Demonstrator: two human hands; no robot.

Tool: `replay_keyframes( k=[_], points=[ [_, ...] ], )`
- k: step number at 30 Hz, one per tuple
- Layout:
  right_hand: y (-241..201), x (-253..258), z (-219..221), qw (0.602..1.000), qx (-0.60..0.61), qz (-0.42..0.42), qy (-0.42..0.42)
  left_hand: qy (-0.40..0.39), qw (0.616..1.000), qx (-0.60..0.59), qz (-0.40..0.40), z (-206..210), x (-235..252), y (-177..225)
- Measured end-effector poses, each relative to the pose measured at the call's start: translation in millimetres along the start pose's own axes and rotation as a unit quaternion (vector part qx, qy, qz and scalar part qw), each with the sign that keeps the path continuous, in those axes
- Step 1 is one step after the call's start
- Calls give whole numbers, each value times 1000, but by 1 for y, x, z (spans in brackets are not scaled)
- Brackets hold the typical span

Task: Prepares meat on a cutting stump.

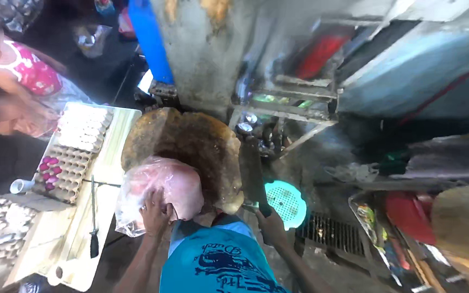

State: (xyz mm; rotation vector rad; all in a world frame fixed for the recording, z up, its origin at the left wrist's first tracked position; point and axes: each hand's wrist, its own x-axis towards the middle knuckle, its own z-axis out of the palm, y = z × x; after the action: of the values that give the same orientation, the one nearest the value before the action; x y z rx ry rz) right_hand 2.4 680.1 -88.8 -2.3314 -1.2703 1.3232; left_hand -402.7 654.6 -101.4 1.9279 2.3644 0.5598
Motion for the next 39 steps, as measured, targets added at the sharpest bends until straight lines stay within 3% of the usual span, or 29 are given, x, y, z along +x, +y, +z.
replay_keyframes(
  k=[2, 5, 7, 13, 17, 20, 24, 27, 31, 34, 37, 39],
  points=[
    [-4, 2, -2, 1000, -10, 2, 1, -7, 1000, 9, 13, 6, -14, 13],
    [-6, -1, -3, 1000, -24, 17, 4, -61, 985, 10, 161, 8, -13, -7],
    [-7, 0, -5, 999, -29, 24, 5, -103, 971, -6, 215, -3, 21, -15],
    [0, 3, 1, 999, -22, 48, 8, -189, 958, 10, 216, -24, 144, 32],
    [2, 3, 2, 999, -16, 50, 8, -305, 941, 49, 137, -40, 230, 82],
    [-5, 1, -1, 998, -20, 66, 0, -288, 950, 33, 116, -27, 287, 102],
    [-7, -1, 0, 997, -4, 77, -3, -346, 934, -17, 83, -2, 381, 101],
    [-5, -2, 6, 996, -1, 91, 11, -402, 915, 1, 37, 9, 424, 102],
    [-5, -2, 12, 995, 4, 102, 22, -410, 909, 59, -44, -3, 434, 137],
    [-9, -2, 12, 993, -2, 118, 11, -369, 922, 2, -116, -10, 428, 147],
    [-15, -6, 7, 991, -10, 133, 3, -358, 921, -100, -115, -74, 398, 149],
    [-13, -3, 6, 991, -7, 134, 2, -344, 912, -134, -177, -92, 384, 143]
  ],
)
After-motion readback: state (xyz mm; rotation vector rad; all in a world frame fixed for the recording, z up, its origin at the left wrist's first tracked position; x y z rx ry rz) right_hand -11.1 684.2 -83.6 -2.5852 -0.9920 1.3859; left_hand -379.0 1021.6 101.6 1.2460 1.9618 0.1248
